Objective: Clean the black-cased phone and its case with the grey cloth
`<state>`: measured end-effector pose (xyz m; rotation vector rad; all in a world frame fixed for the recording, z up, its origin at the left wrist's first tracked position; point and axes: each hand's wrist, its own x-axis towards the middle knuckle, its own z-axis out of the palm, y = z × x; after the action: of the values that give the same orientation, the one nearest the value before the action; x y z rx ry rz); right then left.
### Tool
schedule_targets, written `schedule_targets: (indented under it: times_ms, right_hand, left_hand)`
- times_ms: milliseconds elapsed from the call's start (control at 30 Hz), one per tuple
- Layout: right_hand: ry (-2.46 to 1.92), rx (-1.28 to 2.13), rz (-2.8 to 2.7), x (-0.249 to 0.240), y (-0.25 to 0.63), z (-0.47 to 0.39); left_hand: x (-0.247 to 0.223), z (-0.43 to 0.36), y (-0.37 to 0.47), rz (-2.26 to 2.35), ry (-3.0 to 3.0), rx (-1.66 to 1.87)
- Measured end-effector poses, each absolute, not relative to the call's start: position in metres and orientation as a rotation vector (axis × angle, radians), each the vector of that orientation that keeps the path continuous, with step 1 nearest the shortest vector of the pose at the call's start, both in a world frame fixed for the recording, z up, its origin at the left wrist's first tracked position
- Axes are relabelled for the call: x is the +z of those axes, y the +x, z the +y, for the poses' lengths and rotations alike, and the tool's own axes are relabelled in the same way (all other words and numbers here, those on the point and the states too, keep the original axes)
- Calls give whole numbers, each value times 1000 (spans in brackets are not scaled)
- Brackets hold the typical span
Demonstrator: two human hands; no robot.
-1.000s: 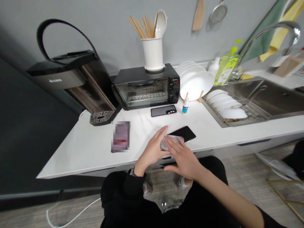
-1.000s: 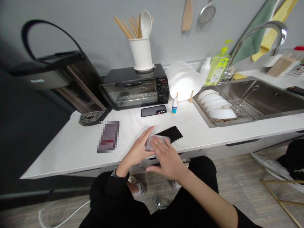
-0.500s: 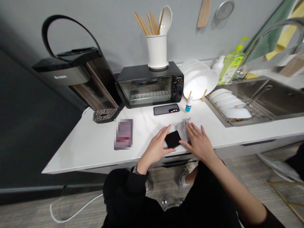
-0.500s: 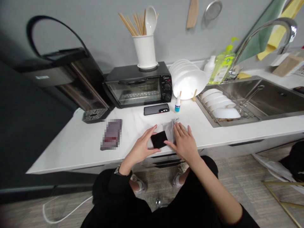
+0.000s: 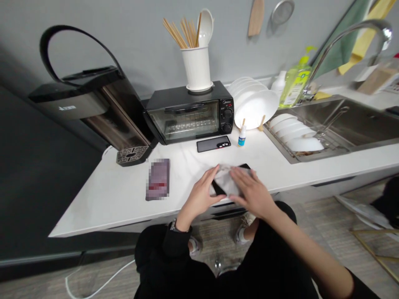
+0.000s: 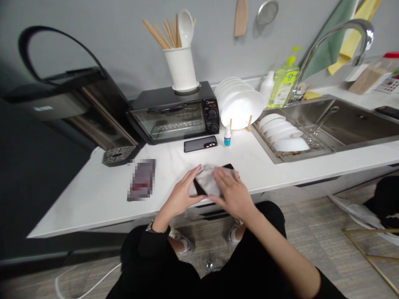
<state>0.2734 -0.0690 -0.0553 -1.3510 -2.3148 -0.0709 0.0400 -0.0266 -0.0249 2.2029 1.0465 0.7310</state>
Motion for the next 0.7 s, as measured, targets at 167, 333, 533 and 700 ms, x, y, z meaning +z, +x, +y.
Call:
schedule_targets:
  times_ms: [167, 333, 533, 700]
  right_hand:
    - [-1299, -46, -2333, -53, 264, -69]
    - [-1446, -73, -2231, -48, 257, -65]
    - [-1241, 24, -2404, -47, 263, -57]
    - [-1426, -48, -2271, -47, 275, -61]
  left_hand:
    - [-26, -27, 40, 1035, 2209, 736]
    - [-26, -28, 39, 1029, 2207, 748]
    - [-26, -27, 39, 1041, 2232, 753]
    - [-24, -29, 40, 1051, 2265, 762]
